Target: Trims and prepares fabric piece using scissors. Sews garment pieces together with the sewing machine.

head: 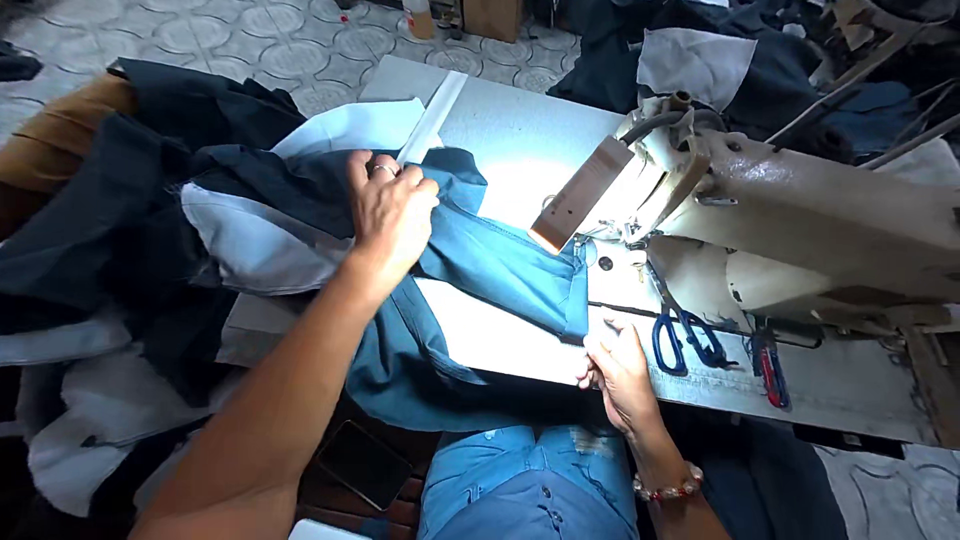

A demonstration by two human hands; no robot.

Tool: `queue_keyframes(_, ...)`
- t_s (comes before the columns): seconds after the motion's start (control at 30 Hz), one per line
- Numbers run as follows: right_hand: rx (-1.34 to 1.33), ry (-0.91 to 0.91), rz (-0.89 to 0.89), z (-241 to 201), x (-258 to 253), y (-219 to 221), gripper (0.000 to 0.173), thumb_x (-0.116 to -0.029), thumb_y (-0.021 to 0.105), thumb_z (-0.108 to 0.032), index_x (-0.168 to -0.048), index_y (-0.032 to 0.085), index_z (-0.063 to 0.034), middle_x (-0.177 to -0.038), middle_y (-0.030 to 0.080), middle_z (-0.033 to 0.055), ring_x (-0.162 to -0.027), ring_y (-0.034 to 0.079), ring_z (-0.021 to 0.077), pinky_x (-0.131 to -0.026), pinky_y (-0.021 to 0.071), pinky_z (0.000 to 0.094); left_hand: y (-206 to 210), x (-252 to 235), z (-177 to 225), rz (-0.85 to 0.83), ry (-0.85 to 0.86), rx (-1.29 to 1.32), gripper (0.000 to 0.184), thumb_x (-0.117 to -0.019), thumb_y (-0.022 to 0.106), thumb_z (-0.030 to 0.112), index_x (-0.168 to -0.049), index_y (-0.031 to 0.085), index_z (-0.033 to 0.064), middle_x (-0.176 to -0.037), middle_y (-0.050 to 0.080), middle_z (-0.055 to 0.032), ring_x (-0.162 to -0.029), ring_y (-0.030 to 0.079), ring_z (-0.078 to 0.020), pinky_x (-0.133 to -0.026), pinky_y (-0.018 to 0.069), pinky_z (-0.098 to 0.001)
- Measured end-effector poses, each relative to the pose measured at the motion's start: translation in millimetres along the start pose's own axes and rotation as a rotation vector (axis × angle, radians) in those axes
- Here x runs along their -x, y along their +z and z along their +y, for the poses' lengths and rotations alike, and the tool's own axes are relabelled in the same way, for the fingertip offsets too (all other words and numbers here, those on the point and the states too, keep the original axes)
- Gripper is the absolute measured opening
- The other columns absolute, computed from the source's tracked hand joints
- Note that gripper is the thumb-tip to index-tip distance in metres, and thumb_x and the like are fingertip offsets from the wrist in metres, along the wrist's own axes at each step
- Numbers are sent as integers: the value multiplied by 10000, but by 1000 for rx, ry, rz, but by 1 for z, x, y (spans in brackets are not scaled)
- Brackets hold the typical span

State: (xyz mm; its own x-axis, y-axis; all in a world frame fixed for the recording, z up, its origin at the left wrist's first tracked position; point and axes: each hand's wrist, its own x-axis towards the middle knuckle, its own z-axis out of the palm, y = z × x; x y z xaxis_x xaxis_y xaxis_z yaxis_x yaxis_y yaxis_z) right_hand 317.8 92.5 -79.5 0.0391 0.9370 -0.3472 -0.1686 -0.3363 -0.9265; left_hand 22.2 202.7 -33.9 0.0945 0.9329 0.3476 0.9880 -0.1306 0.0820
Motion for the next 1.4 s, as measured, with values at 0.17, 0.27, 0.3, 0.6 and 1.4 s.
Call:
queue_keyframes(0.17,749,-522,166,0,-31,-22,272,-967,583,-53,-1141,653,144,-1035,660,241,-781,614,177,-694,521,288,8,29,92,237,179,334,306,-952,603,78,-1234,692,-2,-1312,634,-275,-1311,521,-496,-1143,310,-654)
queue_keyframes(0.27,919,-398,163,-12,-50,-2,398,-998,617,-171,-1301,601,87,-1088,695,252,-951,687,337,-858,545,483,44,27,132,90,449,446,212,-917,584,51,-1032,757,7,-1034,736,-189,-1052,692,-388,-940,506,-564)
queue_keyframes(0.3,967,-331,147,-15,-53,7,486,-972,654,-188,-1379,557,61,-1115,695,262,-992,689,387,-888,535,546,55,23,139,23,463,474,216,-915,581,37,-1042,751,-1,-1012,732,-183,-1026,694,-375,-932,508,-546)
queue_keyframes(0.6,557,-127,53,-16,-48,16,545,-896,660,52,-1404,461,47,-789,575,94,-596,519,104,-576,472,256,67,38,135,-601,369,414,900,-817,759,484,-1508,456,-8,-1635,346,-188,-1571,153,-387,-1213,-2,-671)
queue_keyframes(1.4,1119,-251,136,-12,-39,18,513,-937,593,-37,-1441,516,21,-922,713,270,-904,698,464,-818,529,605,94,46,111,-229,606,466,526,-967,440,459,-1062,717,22,-1432,591,-206,-1346,533,-419,-1076,407,-583)
